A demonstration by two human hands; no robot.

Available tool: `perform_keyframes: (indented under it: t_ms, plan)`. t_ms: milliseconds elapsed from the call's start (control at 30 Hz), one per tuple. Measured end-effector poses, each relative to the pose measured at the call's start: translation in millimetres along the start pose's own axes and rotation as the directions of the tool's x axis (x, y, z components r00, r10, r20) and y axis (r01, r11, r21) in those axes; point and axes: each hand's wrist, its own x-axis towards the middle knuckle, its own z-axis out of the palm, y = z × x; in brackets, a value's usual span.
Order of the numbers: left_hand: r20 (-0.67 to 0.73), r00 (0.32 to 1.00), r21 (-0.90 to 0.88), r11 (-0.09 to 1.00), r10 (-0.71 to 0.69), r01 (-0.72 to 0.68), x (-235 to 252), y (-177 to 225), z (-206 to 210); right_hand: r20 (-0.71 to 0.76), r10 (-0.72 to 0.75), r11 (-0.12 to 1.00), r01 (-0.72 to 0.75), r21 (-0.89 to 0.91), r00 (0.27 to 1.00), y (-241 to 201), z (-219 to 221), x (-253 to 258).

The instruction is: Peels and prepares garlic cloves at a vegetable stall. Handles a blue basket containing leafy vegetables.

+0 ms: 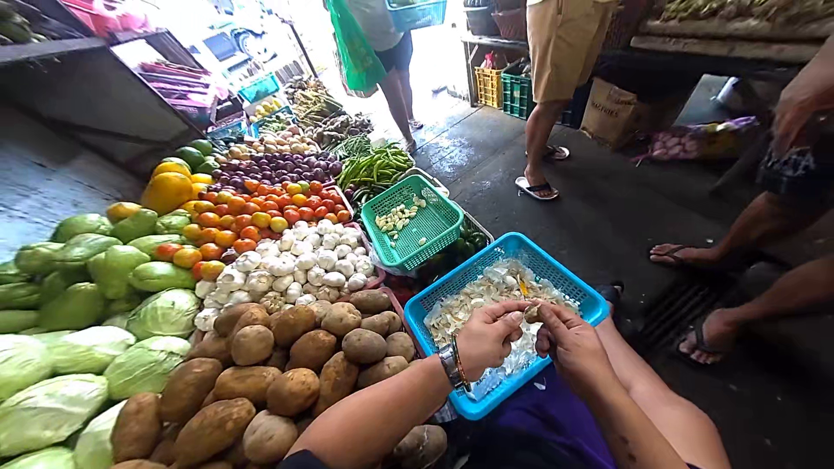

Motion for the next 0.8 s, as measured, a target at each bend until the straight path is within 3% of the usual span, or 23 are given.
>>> perform_keyframes:
  t_ms: [200,367,500,667,800]
  plan:
    - [-0.155,0.987,-0.181,0.983,-0.045,0.017,3,17,-9,0.051,0.075,0.99,-0.081,0.119,0.996,-6,5,-5]
    - [-0.039,0.998,0.032,0.998,0.051,-0.05,-9,5,0,0.048,0.178,0.965,-0.184,0.185,0.983,-9,12,-1]
    - [-0.018,1.0,-0.046,0.999,-0.009,0.008,-16,10,7,0.084,0.164,0.944,-0.181,0.277,0.983,-14,9,-5]
    - [-0.171,0.985,-0.21,0.977,-0.014,-0.022,-7,30,1,0.188,0.025,0.964,-0.074,0.255,0.982,-21,4,-21]
    - [-0.275,0.959,-0.159,0.987,-0.076,0.032,-1,28,-15,0.059,0.072,0.969,-0.084,0.232,0.996,-24,9,-21]
